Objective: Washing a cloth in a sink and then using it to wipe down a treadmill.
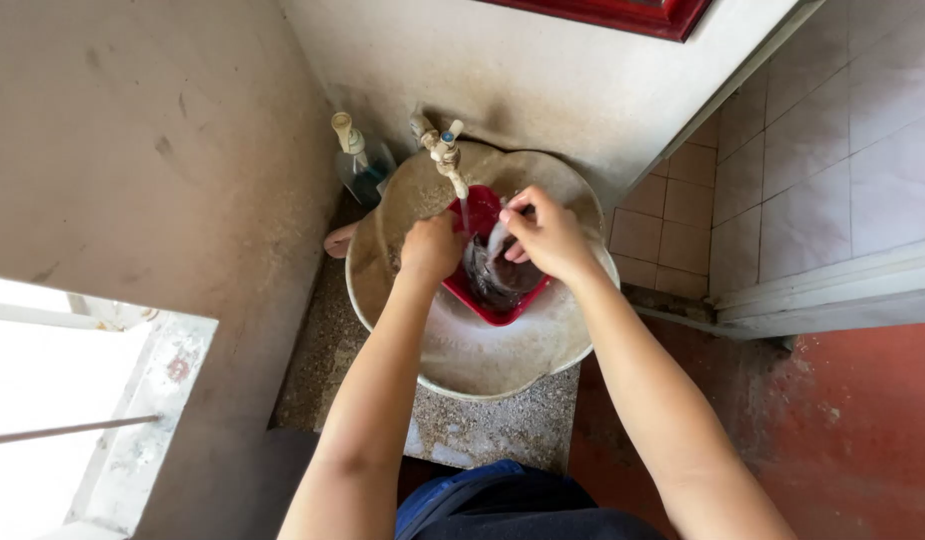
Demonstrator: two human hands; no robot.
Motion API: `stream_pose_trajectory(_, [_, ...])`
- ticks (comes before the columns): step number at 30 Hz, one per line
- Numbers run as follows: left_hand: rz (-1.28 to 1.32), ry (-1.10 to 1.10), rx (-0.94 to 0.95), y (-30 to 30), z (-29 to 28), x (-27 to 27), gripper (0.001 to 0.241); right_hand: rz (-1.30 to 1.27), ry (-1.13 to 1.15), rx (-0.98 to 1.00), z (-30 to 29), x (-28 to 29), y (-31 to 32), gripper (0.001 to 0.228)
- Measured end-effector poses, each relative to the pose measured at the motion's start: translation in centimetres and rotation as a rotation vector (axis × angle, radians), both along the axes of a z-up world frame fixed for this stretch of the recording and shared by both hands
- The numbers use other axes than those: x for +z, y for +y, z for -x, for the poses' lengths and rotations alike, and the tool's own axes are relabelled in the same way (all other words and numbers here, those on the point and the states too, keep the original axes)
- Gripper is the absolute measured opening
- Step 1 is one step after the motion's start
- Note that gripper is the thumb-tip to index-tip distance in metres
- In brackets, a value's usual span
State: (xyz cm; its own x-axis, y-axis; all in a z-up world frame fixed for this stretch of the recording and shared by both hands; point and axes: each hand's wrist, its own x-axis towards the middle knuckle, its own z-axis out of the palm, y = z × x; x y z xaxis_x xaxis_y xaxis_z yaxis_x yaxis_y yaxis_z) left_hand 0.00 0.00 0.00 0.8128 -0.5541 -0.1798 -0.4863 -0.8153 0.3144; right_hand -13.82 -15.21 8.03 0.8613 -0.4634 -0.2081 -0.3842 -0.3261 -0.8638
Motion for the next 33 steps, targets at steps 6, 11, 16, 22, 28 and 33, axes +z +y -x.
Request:
stream_pose_trajectory(6, [0.127, -0.002, 0.084, 0.1, 2.8, 2.7, 0.021, 0.579, 0.015, 0.332, -0.5, -7.1, -0.6, 0.027])
stream_pose_trajectory(11, [0.163, 0.055, 0.076, -0.7, 2.7, 1.4, 0.018, 0.895, 0.354, 0.695, -0.9, -8.6, 2.7, 0.078])
stream_pose_trajectory(16, [0.196, 0.15, 0.153, -2.2, 0.4, -2.4, 0.025, 0.925, 0.47, 0.812, -3.8, -12.8, 2.5, 0.077])
stream_pose_trajectory(22, [0.624, 0.335, 0.386, -3.6, -0.5, -5.1, 0.023, 1.117, 0.459, 0.737, -7.2, -16.4, 2.2, 0.051])
stream_pose_trajectory(28, [0.457, 0.346, 0.277, -2.0, -0.5, -2.4, 0.025, 1.017, 0.305, 0.575, -12.4, -25.4, 0.4, 0.044])
stream_pose_trajectory(33, [0.165, 0.212, 0.349, -0.1, 0.9, -2.3, 0.038, 0.555, 0.256, 0.434, -7.8, -15.3, 1.5, 0.082])
